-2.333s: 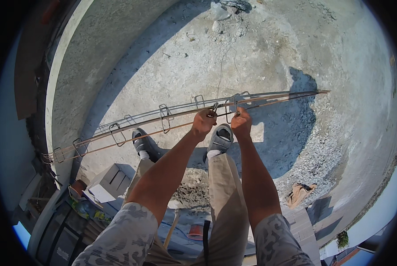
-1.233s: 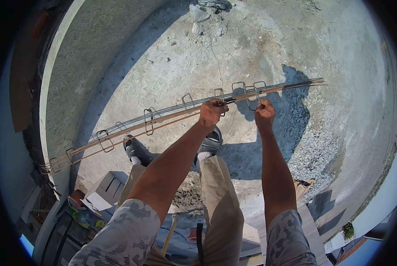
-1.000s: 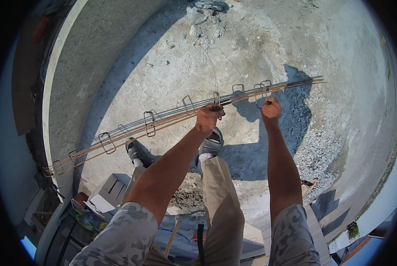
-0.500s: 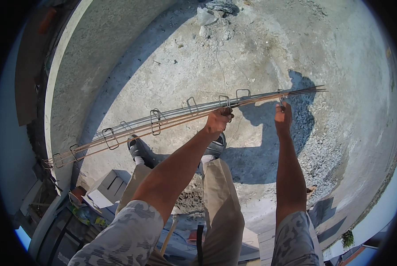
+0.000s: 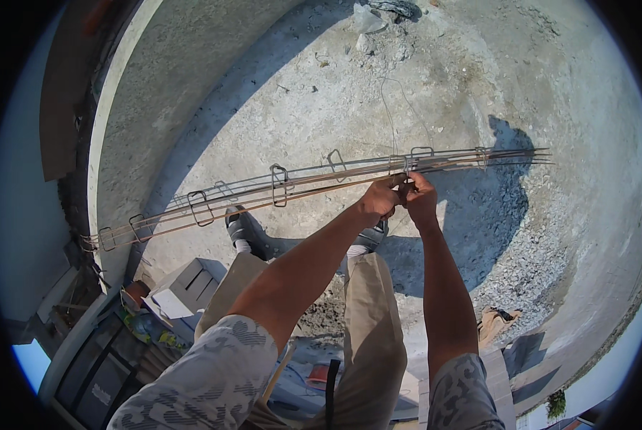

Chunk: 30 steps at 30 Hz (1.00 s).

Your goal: The person is assembling a rebar structure by tying thin wire around metal rods to secure the cage-like formation.

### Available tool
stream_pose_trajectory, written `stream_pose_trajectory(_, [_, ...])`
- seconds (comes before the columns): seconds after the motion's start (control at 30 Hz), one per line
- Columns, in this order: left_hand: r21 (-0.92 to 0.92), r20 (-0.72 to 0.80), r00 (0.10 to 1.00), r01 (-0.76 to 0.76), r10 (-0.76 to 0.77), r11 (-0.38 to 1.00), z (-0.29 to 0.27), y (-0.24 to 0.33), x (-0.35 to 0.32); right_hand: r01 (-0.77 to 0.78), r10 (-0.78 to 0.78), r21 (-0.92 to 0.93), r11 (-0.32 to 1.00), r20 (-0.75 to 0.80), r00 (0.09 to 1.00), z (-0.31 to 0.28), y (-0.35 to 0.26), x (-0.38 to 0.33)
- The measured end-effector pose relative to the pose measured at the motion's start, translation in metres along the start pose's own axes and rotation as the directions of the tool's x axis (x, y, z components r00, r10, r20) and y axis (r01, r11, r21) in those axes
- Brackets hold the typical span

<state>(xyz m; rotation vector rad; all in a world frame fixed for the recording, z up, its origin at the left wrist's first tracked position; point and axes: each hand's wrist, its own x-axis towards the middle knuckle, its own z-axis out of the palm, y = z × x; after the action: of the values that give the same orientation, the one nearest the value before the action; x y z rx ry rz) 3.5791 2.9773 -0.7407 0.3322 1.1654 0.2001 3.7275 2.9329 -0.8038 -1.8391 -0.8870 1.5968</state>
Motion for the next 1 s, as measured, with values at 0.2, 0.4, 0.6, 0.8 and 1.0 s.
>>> stream_pose_trajectory(0.2, [0.116,-0.125,0.974,-0.176,0.190,0.978,0.009,-0.008,-0.031,0.038,-0.125,-0.324,0.945,-0.252,0.960,-0.026,0.025,0.019])
stream_pose_trajectory(0.4, [-0.013,-0.100,0.974,-0.207,0.204,0.978,-0.014,-0.011,-0.085,0.059,-0.276,-0.522,0.851,-0.348,0.896,-0.051,-0.018,0.004])
stream_pose_trajectory(0.6, [0.173,-0.050,0.968,-0.235,0.247,0.956,-0.038,-0.008,-0.177,-0.013,-0.031,0.156,0.988,0.274,0.961,0.086,-0.216,-0.127])
stream_pose_trajectory(0.8, [-0.019,0.028,0.853,-0.521,0.521,0.853,-0.063,0.043,-0.289,0.265,-0.269,0.045,0.963,0.146,0.952,0.151,-0.327,-0.200])
stream_pose_trajectory(1.0, [-0.484,-0.077,0.754,-0.601,0.653,0.636,-0.157,0.158,-0.493,0.756,-0.632,-0.419,0.503,0.419,0.652,0.180,-0.477,-0.279])
